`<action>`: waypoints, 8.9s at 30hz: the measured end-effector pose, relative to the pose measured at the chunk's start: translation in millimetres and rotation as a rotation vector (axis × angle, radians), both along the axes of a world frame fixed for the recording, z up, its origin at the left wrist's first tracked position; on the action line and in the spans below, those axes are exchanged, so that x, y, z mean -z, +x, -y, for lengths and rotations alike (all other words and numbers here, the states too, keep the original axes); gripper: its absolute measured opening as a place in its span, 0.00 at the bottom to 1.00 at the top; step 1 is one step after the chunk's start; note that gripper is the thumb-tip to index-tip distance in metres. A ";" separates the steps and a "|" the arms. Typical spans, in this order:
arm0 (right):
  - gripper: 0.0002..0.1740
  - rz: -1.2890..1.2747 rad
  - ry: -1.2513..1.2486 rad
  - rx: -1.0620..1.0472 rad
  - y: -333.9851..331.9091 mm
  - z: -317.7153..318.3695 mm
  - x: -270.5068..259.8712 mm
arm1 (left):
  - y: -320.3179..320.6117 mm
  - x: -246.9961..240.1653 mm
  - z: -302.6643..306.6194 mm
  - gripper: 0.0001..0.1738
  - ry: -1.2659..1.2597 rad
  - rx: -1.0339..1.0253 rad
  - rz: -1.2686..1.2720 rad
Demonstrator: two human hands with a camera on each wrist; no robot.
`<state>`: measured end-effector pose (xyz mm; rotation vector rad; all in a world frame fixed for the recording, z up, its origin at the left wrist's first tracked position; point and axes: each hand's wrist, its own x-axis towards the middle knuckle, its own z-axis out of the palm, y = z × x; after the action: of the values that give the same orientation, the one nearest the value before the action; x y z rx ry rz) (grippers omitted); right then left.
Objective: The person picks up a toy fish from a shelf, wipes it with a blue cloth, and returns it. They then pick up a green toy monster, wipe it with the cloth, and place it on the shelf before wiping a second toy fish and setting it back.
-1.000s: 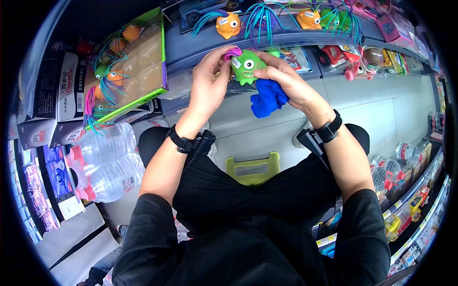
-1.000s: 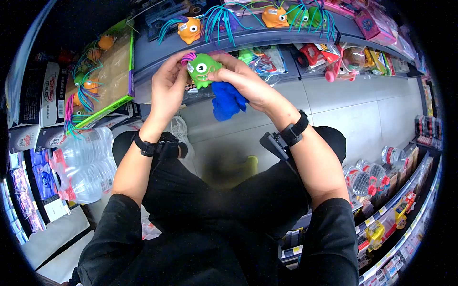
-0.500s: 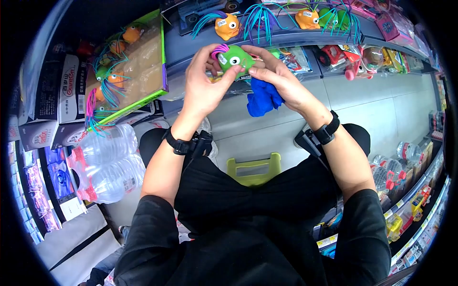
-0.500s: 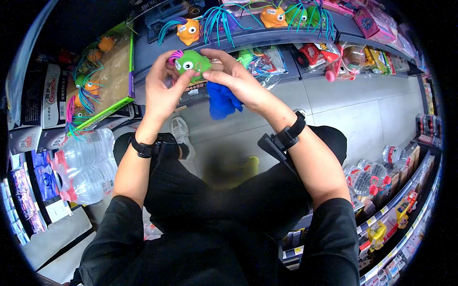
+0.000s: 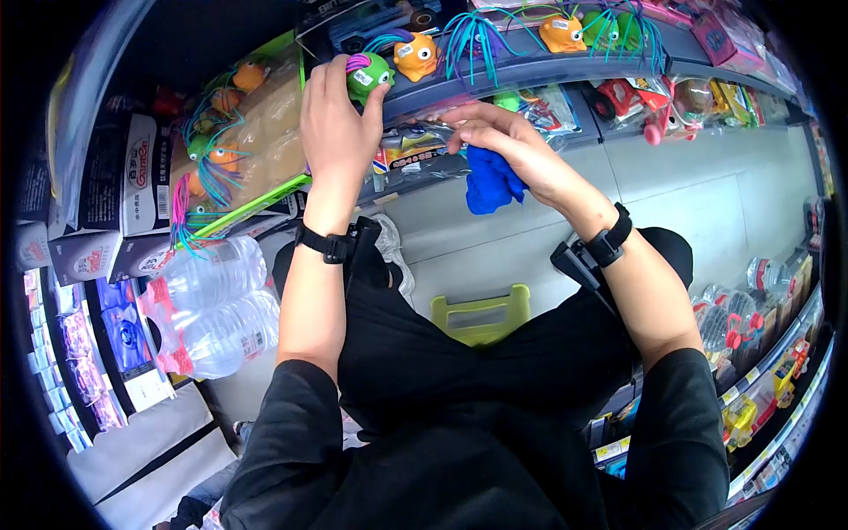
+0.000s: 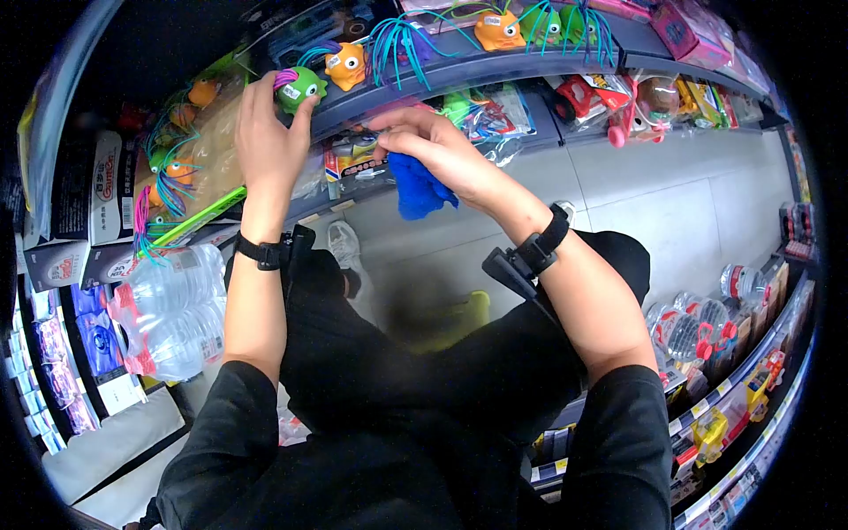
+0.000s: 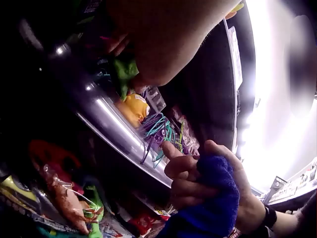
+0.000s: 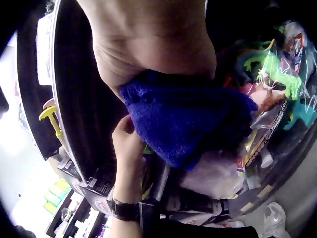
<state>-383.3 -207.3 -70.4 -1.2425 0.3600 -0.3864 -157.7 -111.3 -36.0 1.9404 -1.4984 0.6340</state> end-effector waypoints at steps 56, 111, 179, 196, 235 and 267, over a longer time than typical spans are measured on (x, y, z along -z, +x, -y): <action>0.57 -0.125 -0.451 0.197 68.2 10.6 13.9 | 6.9 -2.3 15.8 0.25 0.007 0.047 -0.134; 0.31 -0.197 0.141 -0.036 -9.7 -20.6 14.3 | -39.6 45.1 -67.4 0.21 0.149 0.422 -1.742; 0.25 -0.566 -0.578 -0.323 12.7 -40.7 23.7 | 214.5 -24.1 -149.1 0.40 0.424 -0.580 -0.321; 0.25 -0.493 -0.661 -0.323 12.2 -36.1 4.5 | 256.4 -57.9 -120.1 0.38 0.941 -0.473 -0.426; 0.23 -0.101 0.196 -0.169 -44.9 6.3 -13.1 | 158.5 -133.6 -79.5 0.29 0.310 -0.011 -0.651; 0.21 -0.011 -0.572 0.438 -4.9 -21.4 4.8 | -80.7 43.8 -17.0 0.21 0.284 0.632 -1.518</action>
<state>-388.2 -185.9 -75.2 -1.7237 0.5567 -0.9026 -238.4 -94.3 -79.8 1.2543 -0.9731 -1.1507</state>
